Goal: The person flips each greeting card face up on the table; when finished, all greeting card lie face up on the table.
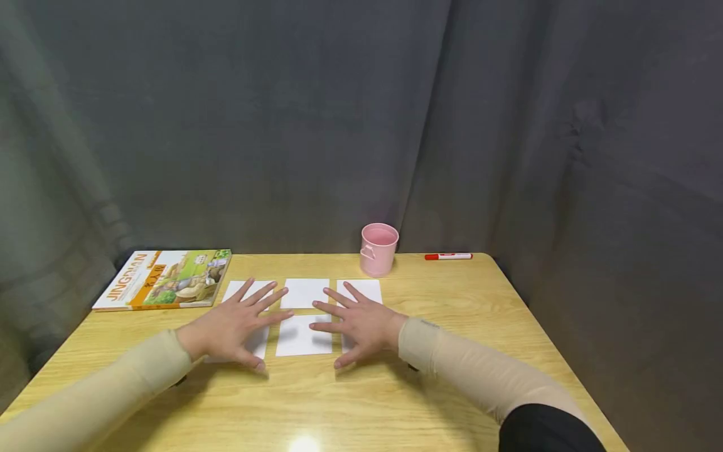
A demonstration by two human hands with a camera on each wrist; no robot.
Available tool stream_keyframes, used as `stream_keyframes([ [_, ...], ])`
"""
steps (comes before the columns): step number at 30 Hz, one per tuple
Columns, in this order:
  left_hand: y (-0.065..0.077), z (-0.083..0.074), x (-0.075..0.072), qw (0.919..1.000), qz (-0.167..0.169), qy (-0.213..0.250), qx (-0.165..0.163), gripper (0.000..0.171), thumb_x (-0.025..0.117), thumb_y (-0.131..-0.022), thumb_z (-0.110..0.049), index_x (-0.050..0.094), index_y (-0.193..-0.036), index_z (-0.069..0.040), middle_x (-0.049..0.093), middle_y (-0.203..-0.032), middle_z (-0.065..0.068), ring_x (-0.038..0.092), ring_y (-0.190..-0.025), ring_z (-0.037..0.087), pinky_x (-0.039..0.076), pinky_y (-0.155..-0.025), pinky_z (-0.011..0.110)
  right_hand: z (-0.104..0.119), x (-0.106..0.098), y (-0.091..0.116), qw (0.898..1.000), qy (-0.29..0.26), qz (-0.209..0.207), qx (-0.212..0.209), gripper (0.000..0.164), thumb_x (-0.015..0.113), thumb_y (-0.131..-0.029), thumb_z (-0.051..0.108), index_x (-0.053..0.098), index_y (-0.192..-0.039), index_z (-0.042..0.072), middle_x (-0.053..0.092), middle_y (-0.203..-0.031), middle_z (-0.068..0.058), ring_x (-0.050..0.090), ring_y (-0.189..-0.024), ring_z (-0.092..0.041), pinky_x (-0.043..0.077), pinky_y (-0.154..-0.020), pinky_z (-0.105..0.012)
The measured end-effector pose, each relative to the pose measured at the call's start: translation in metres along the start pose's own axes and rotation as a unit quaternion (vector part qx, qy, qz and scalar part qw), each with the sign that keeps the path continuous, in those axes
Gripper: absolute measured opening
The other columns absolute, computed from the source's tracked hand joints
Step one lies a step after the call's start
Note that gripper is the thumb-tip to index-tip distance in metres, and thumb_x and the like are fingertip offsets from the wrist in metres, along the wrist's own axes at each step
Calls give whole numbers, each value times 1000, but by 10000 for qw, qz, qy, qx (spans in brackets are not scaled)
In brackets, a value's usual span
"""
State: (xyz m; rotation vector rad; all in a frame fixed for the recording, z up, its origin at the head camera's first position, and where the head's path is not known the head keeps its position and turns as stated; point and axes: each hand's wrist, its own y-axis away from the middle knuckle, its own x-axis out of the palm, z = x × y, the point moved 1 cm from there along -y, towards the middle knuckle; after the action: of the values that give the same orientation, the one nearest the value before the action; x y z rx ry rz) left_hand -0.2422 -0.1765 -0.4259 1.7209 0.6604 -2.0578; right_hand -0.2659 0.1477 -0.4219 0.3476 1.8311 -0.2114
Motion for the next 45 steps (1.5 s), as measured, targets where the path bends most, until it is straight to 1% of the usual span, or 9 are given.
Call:
stream_keyframes([
  [6, -14, 2, -4, 9996, -268, -79, -42, 101, 63, -80, -82, 38, -162, -28, 18, -170, 14, 17, -155, 40, 5, -119, 68, -7, -7, 11, 9993, -222, -76, 290, 87, 51, -90, 81, 38, -161, 33, 19, -171, -5, 8, -157, -35, 7, -123, -61],
  [10, -26, -1, -8, 9995, -259, 189, -60, 100, 64, -82, -80, 36, -163, -27, 16, -171, 13, 14, -155, 39, 4, -120, 68, -16, -12, 23, 9919, -1046, -207, 693, 85, 57, -93, 72, 37, -162, 26, 20, -171, -9, 9, -156, -39, 12, -122, -61],
  [12, -33, -4, -9, 9988, -259, 413, -59, 99, 65, -83, -78, 35, -163, -26, 17, -171, 14, 13, -156, 39, 7, -120, 67, -22, -13, 30, 9821, -1579, -315, 975, 84, 61, -95, 65, 36, -162, 21, 22, -170, -13, 12, -155, -42, 18, -121, -61],
  [17, -56, -10, -18, 9960, -185, 860, -137, 97, 62, -87, -76, 32, -164, -25, 22, -169, 15, 17, -155, 39, 17, -121, 61, -42, -14, 42, 9410, -2834, -599, 1748, 87, 69, -95, 51, 31, -164, 14, 21, -168, -20, 18, -154, -39, 24, -118, -63],
  [23, -87, -25, -24, 9893, 51, 1457, -109, 89, 63, -91, -67, 34, -163, -23, 26, -167, 17, 25, -153, 37, 24, -122, 54, -62, -7, 52, 8757, -3976, -1050, 2531, 84, 67, -100, 39, 26, -163, 4, 25, -166, -23, 24, -151, -44, 24, -117, -66],
  [30, -119, -40, -17, 9885, 431, 1449, 104, 89, 62, -94, -64, 36, -162, -14, 28, -166, 18, 25, -153, 35, 22, -124, 46, -76, 7, 62, 7914, -4760, -1054, 3689, 68, 61, -103, 29, 37, -153, -10, 52, -145, -30, 54, -128, -46, 44, -107, -57],
  [38, -153, -31, 12, 9723, 1204, 1860, -746, 92, 58, -95, -67, 32, -163, -12, 27, -167, 14, 24, -154, 30, 21, -124, 42, -86, 29, 59, 6565, -5910, -896, 4601, 55, 59, -105, 22, 45, -142, -17, 62, -126, -27, 62, -115, -36, 53, -99, -44],
  [42, -165, -28, 28, 9638, 1457, 1953, -1080, 94, 54, -94, -72, 31, -163, -12, 27, -168, 11, 23, -155, 26, 23, -123, 38, -88, 38, 52, 6199, -6112, -867, 4844, 51, 59, -105, 19, 48, -138, -18, 62, -126, -25, 62, -113, -30, 55, -97, -37],
  [45, -172, -28, 32, 9591, 1628, 1962, -1232, 94, 51, -94, -74, 36, -162, -11, 29, -167, 10, 25, -154, 23, 23, -123, 37, -89, 39, 45, 6031, -6198, -835, 4952, 49, 59, -104, 16, 50, -137, -18, 64, -121, -21, 64, -105, -22, 56, -94, -32],
])
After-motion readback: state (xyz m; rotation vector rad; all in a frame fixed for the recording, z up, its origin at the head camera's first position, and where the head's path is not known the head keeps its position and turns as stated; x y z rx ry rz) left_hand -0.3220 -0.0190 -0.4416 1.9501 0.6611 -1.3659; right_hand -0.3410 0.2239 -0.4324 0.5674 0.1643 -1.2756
